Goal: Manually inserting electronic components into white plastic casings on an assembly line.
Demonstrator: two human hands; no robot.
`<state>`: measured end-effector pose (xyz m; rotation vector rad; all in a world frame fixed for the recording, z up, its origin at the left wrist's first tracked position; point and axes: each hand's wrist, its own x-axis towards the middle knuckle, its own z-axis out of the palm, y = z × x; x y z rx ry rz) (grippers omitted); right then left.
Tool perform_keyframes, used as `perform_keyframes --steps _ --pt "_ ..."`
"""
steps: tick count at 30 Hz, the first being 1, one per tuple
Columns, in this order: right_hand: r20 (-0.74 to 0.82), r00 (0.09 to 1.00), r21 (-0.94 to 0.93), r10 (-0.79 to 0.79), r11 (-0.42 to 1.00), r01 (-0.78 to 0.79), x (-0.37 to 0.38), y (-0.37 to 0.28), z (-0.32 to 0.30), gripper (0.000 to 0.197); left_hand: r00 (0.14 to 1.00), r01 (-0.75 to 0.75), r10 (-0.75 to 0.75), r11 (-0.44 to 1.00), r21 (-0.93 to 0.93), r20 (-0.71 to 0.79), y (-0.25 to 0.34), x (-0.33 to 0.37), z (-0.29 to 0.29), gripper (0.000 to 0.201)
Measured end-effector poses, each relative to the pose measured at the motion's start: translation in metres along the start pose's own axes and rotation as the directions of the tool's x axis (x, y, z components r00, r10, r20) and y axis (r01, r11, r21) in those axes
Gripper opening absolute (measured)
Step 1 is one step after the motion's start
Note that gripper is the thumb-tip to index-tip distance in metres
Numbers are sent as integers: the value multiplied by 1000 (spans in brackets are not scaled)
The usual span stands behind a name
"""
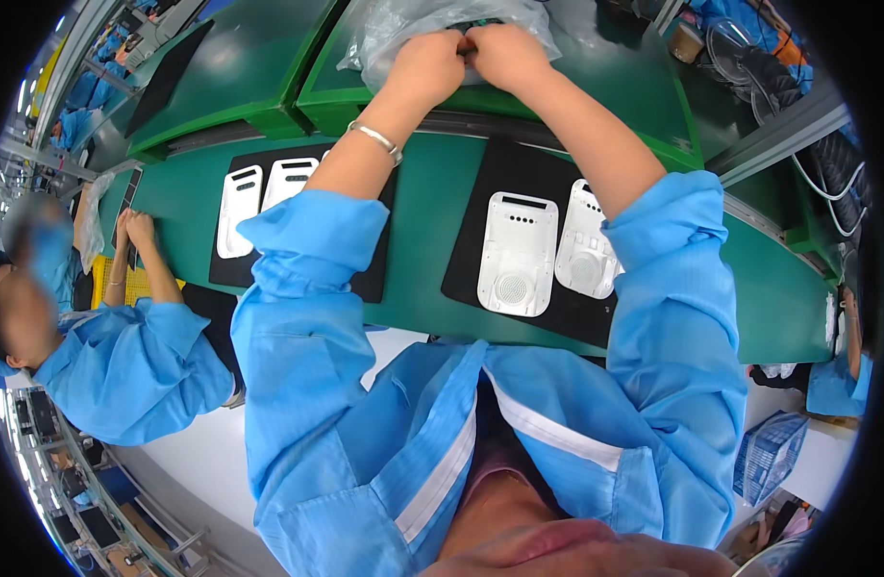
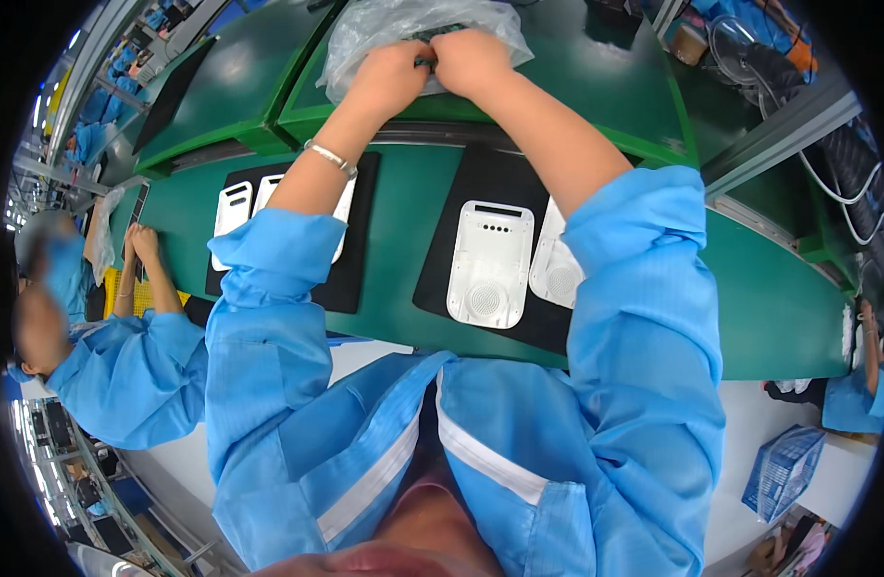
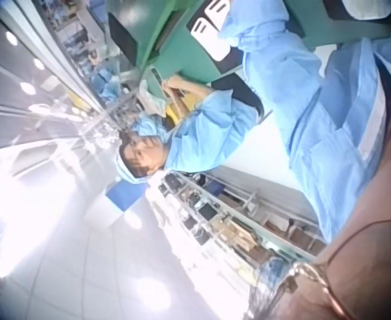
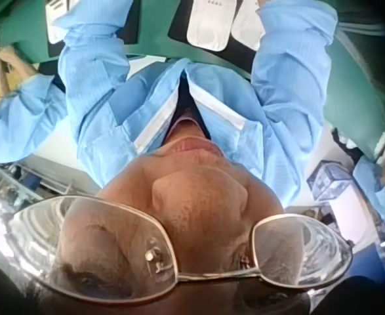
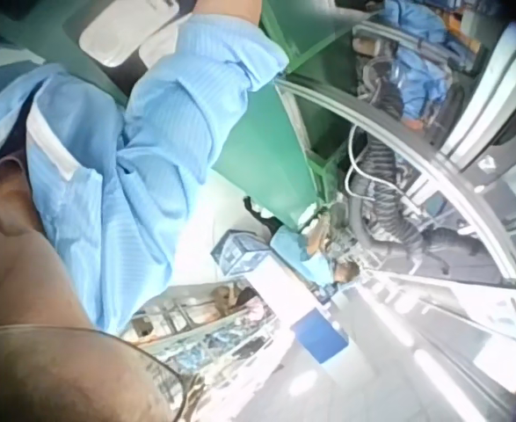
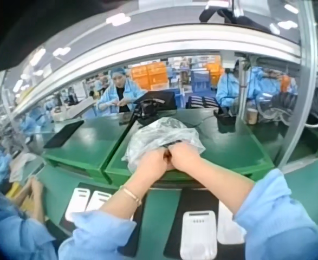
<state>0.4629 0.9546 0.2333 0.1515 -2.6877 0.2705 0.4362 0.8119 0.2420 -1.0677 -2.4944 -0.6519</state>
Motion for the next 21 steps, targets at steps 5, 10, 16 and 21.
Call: perform_keyframes --steps 5,10,16,21 --pt "48 999 58 -6 998 3 6 12 5 16 956 210 -233 968 140 179 -15 28 9 28" --pt "-50 994 425 99 902 -69 -28 15 -29 20 925 269 -286 958 104 250 -23 31 -3 28" --pt "215 938 790 273 516 -331 -90 38 -63 23 935 178 -214 973 147 281 -30 36 16 32" --pt "273 897 831 348 385 -402 -191 89 -84 23 960 73 -106 988 135 258 -91 35 36 32"
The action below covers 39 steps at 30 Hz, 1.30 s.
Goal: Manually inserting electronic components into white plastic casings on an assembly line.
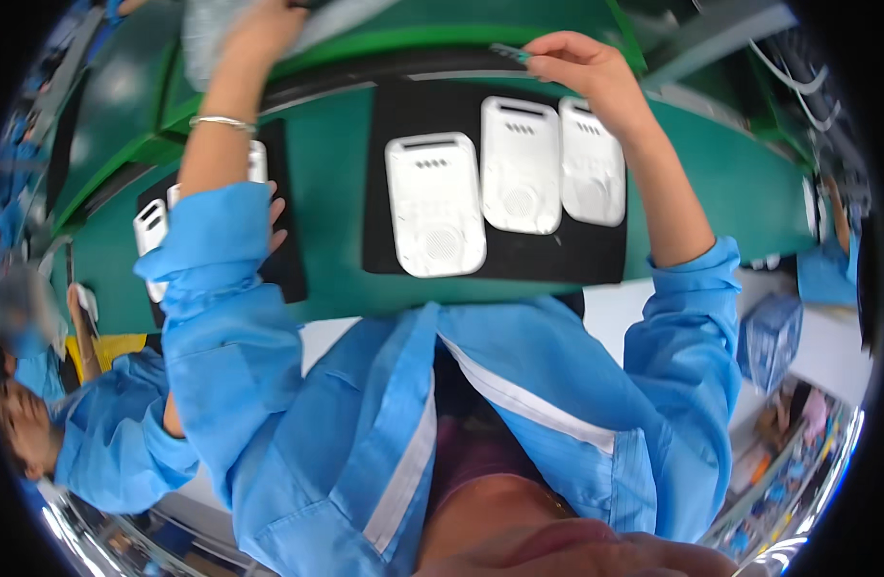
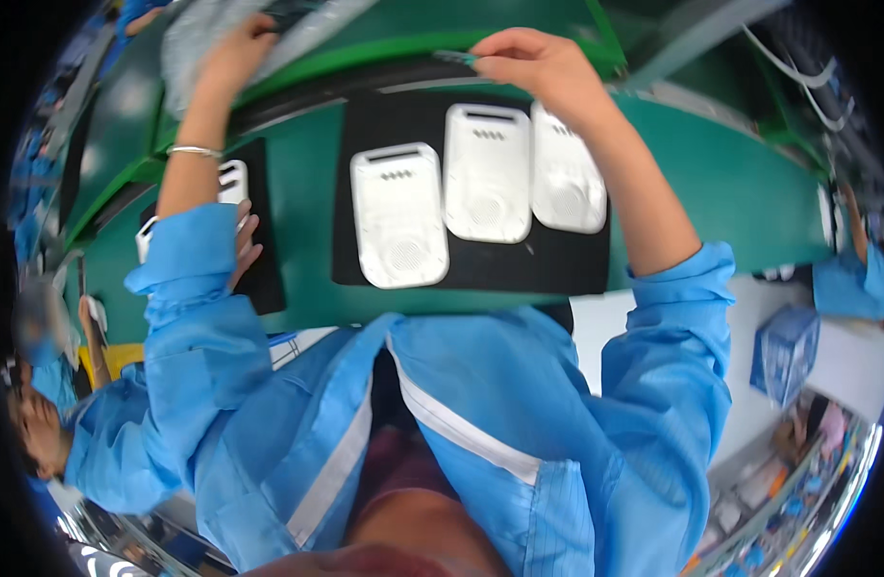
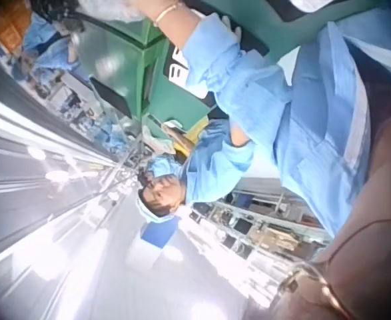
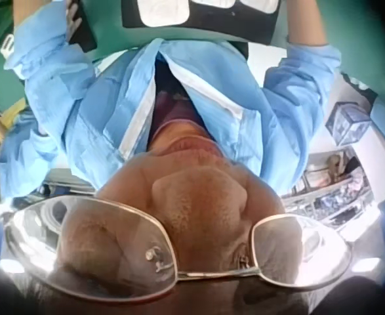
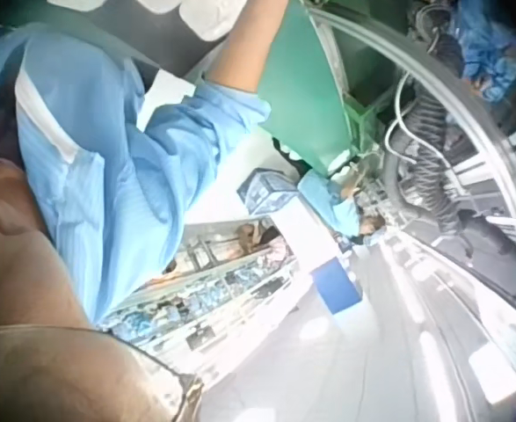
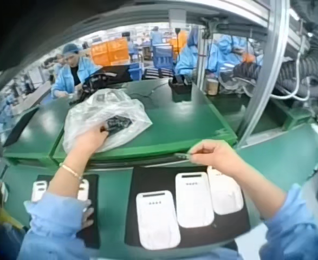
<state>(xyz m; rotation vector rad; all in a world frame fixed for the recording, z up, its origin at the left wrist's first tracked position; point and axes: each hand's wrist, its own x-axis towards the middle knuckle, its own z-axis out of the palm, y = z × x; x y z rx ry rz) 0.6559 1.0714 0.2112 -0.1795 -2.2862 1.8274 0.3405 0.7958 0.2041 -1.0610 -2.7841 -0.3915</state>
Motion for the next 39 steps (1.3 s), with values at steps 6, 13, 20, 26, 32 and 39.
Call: perform_keyframes --steps 6,13,20,26,32,39 --pt "-304 947 -598 106 752 -276 -88 29 -64 19 998 25 -27 999 -35 -50 5 11 -3 34" --pt "-162 987 -773 -12 623 -119 -91 64 -55 18 981 28 -32 999 -26 -193 43 -12 -7 43" --pt "-98 991 -817 -88 576 -30 -89 84 -61 17 979 83 -77 996 19 -189 36 -18 -13 48" --pt "-154 970 -781 -187 625 -3 -84 89 -60 17 951 186 -180 983 0 -250 52 -29 -23 48" --pt "-37 908 -885 -418 436 165 -83 96 -55 16 928 -3 -148 915 -404 -341 116 -92 -33 42" --pt "-18 871 -886 -491 411 214 -87 100 -59 12 981 138 -152 119 -983 119 161 -162 -7 38"
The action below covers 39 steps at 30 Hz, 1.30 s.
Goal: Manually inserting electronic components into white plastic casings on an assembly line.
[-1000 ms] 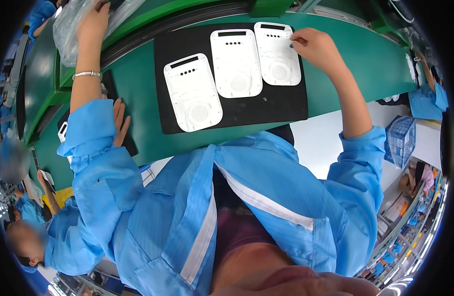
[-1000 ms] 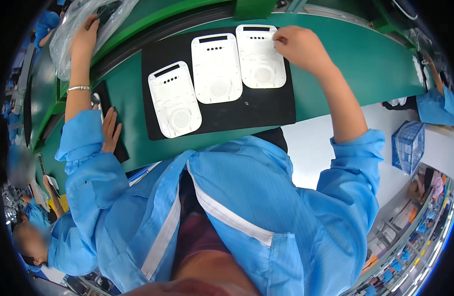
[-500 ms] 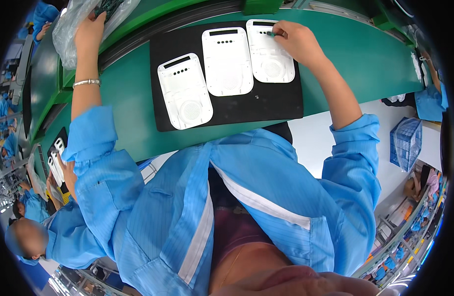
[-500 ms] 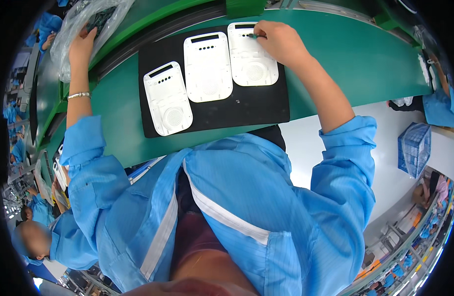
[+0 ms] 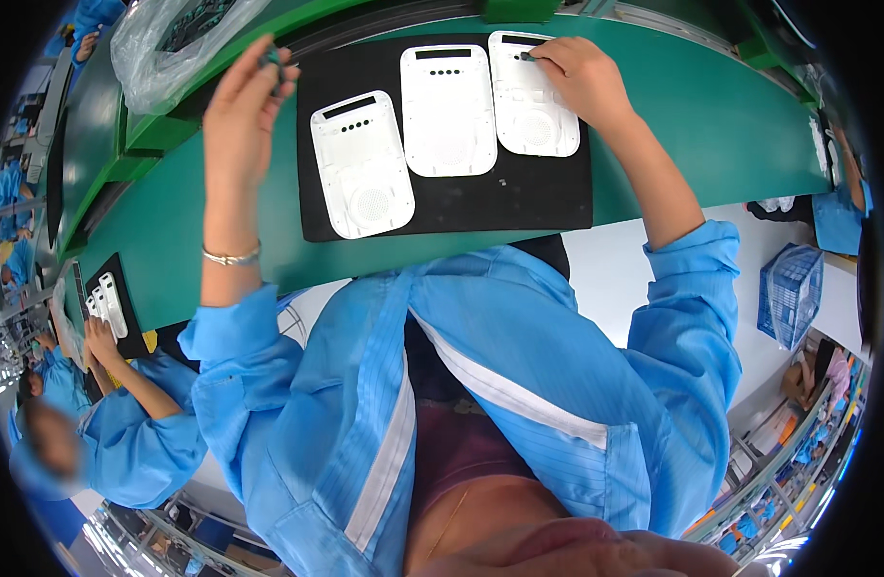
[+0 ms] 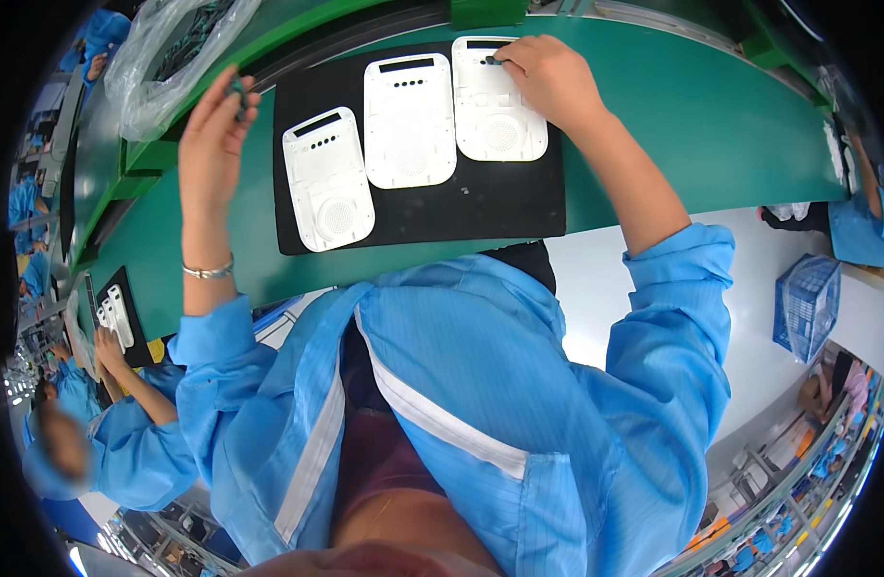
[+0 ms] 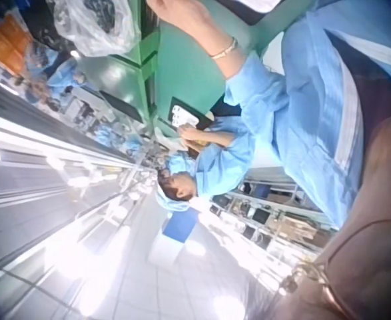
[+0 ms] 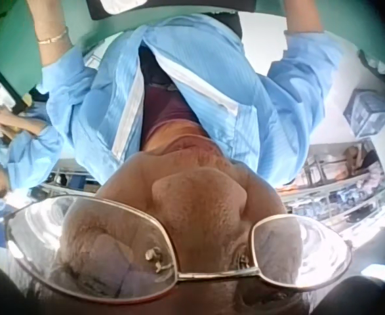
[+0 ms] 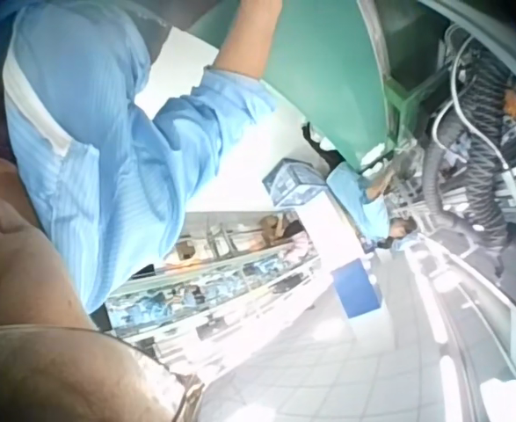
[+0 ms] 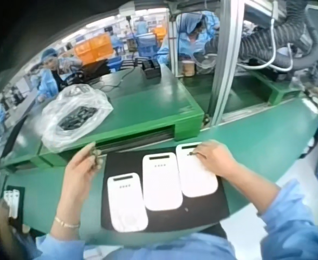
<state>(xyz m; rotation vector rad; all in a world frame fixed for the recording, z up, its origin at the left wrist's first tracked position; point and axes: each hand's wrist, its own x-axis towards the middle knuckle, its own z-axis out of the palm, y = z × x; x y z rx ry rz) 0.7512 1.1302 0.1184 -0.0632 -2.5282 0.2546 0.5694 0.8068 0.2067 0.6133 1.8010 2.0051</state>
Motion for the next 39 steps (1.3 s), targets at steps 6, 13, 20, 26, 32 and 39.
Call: perform_keyframes --steps 6,13,20,26,32,39 --pt "-10 995 -40 -103 994 103 6 -1 3 11 996 71 -70 997 -17 52 -20 -36 27 39" --pt "-4 991 -55 -132 990 131 9 -6 4 11 996 18 -27 995 102 83 -26 -50 49 41" --pt "142 986 -41 -91 994 98 15 -2 -6 16 995 -55 33 973 222 99 -22 -58 56 38" --pt "245 958 454 148 856 -248 30 -85 -18 25 991 11 -22 996 86 136 -25 -61 57 33" --pt "350 911 754 216 512 -411 27 -144 -6 26 978 114 -88 985 -132 191 -35 -60 63 30" --pt "197 977 464 82 870 -167 23 -130 -9 19 982 165 -150 977 -134 115 -41 -62 42 32"
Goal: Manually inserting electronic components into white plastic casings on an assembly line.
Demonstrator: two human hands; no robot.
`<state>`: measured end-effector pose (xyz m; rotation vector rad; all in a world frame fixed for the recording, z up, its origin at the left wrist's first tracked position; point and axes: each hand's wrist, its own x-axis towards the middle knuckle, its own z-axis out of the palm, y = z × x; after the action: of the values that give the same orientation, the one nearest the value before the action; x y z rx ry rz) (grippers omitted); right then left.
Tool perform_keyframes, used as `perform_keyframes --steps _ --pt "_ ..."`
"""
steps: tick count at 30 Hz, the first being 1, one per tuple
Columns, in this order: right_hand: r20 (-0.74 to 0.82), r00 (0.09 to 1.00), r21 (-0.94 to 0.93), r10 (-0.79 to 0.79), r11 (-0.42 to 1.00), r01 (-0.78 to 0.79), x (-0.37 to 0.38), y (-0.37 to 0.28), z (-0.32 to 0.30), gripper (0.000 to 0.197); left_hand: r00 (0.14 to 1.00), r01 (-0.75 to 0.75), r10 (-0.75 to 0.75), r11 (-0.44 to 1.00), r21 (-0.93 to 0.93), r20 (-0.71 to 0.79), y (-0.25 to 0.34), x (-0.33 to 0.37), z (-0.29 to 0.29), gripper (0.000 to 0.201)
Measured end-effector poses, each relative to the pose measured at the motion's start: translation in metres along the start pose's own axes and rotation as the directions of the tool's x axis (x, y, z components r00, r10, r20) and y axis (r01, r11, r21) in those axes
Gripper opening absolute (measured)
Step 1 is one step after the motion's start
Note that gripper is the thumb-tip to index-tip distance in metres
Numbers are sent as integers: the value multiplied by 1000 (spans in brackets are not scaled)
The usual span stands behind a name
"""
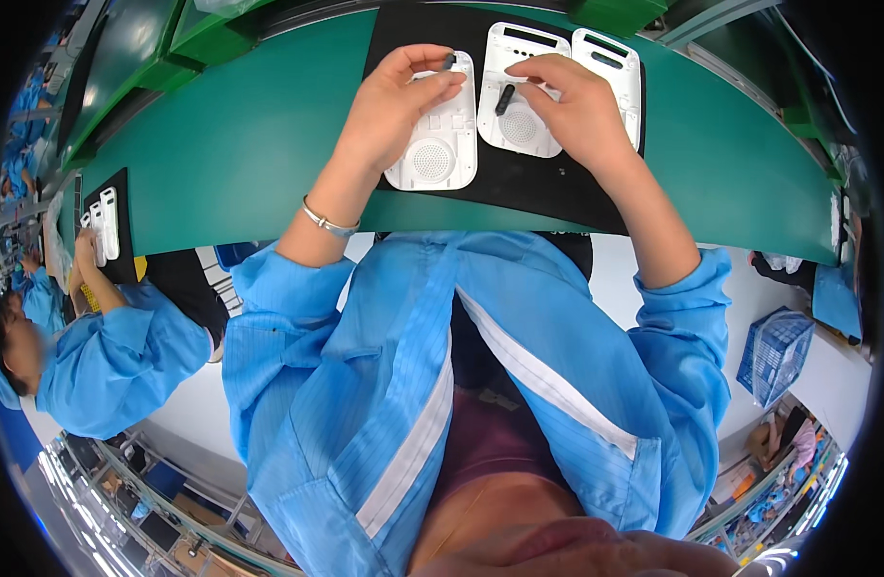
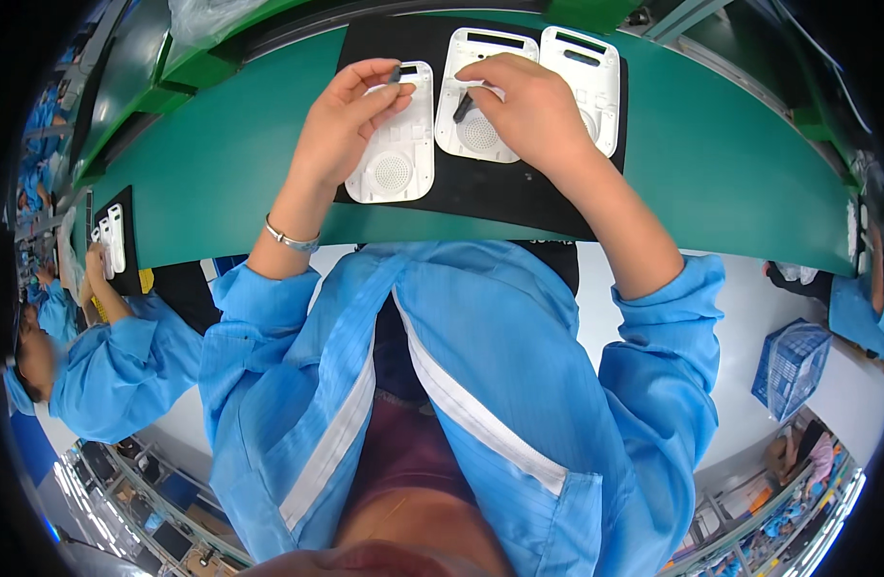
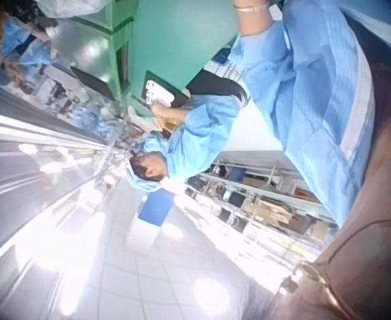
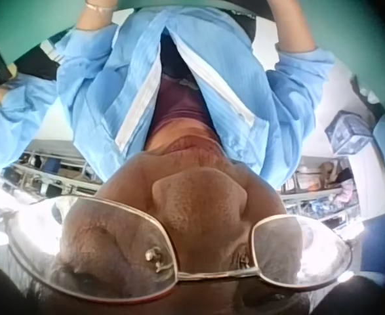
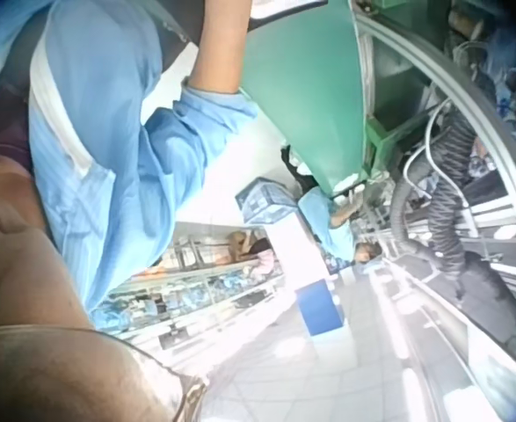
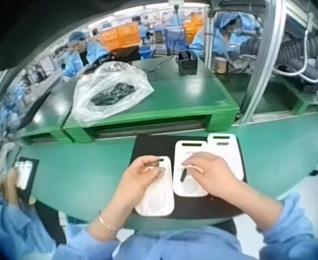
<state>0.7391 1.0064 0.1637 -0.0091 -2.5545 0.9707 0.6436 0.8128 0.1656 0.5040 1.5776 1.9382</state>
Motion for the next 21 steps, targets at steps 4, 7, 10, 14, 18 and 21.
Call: perform_keyframes --steps 4,7,10,14,18,21 --pt "54 955 -259 -293 919 297 4 7 5 18 994 -62 84 964 258 -71 -2 4 -20 26" --pt "190 919 -264 -345 884 386 11 14 8 16 970 -130 229 761 636 -76 -1 5 -28 27" --pt "297 901 -273 -316 876 397 13 14 6 15 948 -221 317 668 710 -4 -6 7 -30 23" --pt "301 908 -244 -293 896 370 12 10 5 15 854 -389 453 224 894 258 -12 15 -37 16" --pt "254 931 -265 -261 907 326 7 3 5 18 784 -465 466 6 885 409 -11 16 -40 16" --pt "268 955 -303 -128 930 210 5 -8 6 21 733 -499 484 -96 861 479 -10 16 -40 15"
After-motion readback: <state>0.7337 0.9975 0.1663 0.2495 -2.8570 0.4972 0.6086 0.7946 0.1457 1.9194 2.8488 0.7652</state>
